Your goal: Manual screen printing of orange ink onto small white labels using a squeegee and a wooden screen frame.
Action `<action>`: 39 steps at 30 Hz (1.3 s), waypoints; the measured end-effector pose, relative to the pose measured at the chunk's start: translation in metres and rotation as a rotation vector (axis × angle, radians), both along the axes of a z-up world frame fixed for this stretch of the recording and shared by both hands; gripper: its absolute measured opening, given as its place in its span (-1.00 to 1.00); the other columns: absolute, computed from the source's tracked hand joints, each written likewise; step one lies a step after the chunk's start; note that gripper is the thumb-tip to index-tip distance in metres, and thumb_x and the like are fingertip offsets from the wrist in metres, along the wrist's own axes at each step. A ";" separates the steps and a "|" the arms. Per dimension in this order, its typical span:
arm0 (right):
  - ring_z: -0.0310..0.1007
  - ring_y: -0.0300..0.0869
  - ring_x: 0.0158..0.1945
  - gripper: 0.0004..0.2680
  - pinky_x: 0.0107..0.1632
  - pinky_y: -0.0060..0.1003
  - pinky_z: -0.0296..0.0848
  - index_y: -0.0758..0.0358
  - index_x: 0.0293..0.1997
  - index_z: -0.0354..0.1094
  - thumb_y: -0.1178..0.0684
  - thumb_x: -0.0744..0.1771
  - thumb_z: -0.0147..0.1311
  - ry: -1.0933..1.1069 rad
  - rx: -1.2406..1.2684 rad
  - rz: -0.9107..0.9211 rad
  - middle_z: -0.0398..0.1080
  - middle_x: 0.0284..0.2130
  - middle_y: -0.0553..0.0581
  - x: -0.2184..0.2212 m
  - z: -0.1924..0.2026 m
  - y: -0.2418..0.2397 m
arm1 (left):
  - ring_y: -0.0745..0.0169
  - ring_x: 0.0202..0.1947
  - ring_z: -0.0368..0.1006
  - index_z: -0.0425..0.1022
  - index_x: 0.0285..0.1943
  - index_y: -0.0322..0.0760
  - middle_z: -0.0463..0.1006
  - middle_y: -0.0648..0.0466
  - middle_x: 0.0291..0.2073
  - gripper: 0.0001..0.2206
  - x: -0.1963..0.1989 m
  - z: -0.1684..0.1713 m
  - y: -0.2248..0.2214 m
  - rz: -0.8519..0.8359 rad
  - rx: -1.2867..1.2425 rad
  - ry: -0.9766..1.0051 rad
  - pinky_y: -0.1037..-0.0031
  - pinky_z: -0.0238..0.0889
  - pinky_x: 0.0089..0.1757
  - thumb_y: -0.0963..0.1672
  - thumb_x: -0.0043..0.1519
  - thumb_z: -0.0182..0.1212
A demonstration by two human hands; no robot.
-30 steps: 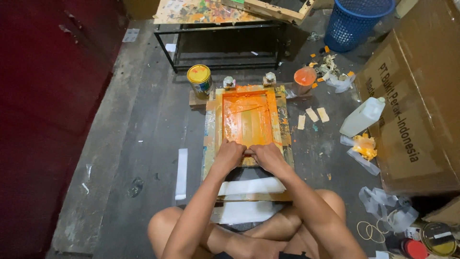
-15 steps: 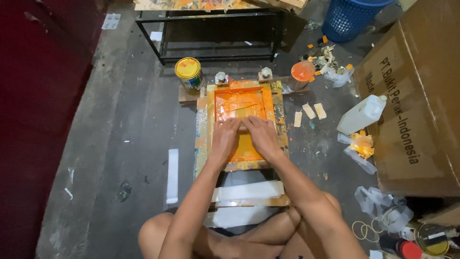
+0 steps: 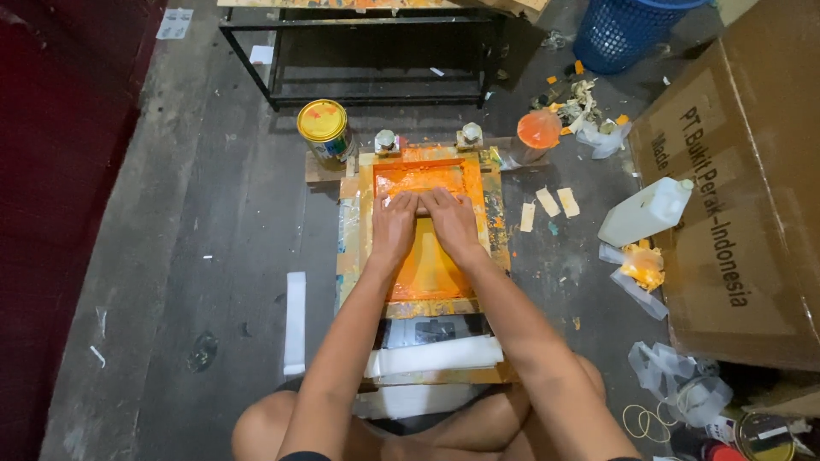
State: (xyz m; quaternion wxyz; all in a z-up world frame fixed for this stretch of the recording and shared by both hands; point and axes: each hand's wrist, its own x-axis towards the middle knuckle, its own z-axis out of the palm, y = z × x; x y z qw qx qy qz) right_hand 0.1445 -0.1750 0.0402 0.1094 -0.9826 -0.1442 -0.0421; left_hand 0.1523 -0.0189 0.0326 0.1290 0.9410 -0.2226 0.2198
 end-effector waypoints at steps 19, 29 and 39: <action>0.41 -0.21 0.12 -0.76 0.20 0.01 0.16 -0.12 0.07 0.32 0.20 0.40 -0.19 -0.048 0.019 0.095 0.38 -0.15 -0.09 -0.101 0.009 -0.009 | 0.34 -0.22 0.59 0.55 -0.21 -0.01 0.61 0.27 -0.37 -0.89 -0.098 0.003 0.000 -0.004 0.036 0.115 0.23 0.05 0.13 -0.16 0.16 0.17; 0.53 -0.14 -0.06 -0.79 0.16 0.00 0.16 -0.10 -0.03 0.44 0.17 0.39 -0.14 -0.059 0.000 0.120 0.46 -0.26 -0.06 -0.164 -0.010 -0.012 | 0.21 -0.30 0.64 0.55 -0.36 0.03 0.62 0.18 -0.52 -0.89 -0.164 0.004 0.002 0.025 0.131 0.278 0.30 0.10 0.02 -0.15 0.15 0.14; 0.63 0.06 -0.25 -0.71 -0.17 0.06 0.35 -0.12 -0.05 0.52 0.18 0.35 -0.21 0.061 -0.043 0.059 0.51 -0.35 0.06 -0.149 -0.044 -0.008 | -0.08 -0.40 0.64 0.67 -0.42 -0.13 0.62 -0.02 -0.55 -0.84 -0.139 -0.028 0.006 -0.017 0.301 0.253 0.17 0.17 -0.23 -0.17 0.08 0.14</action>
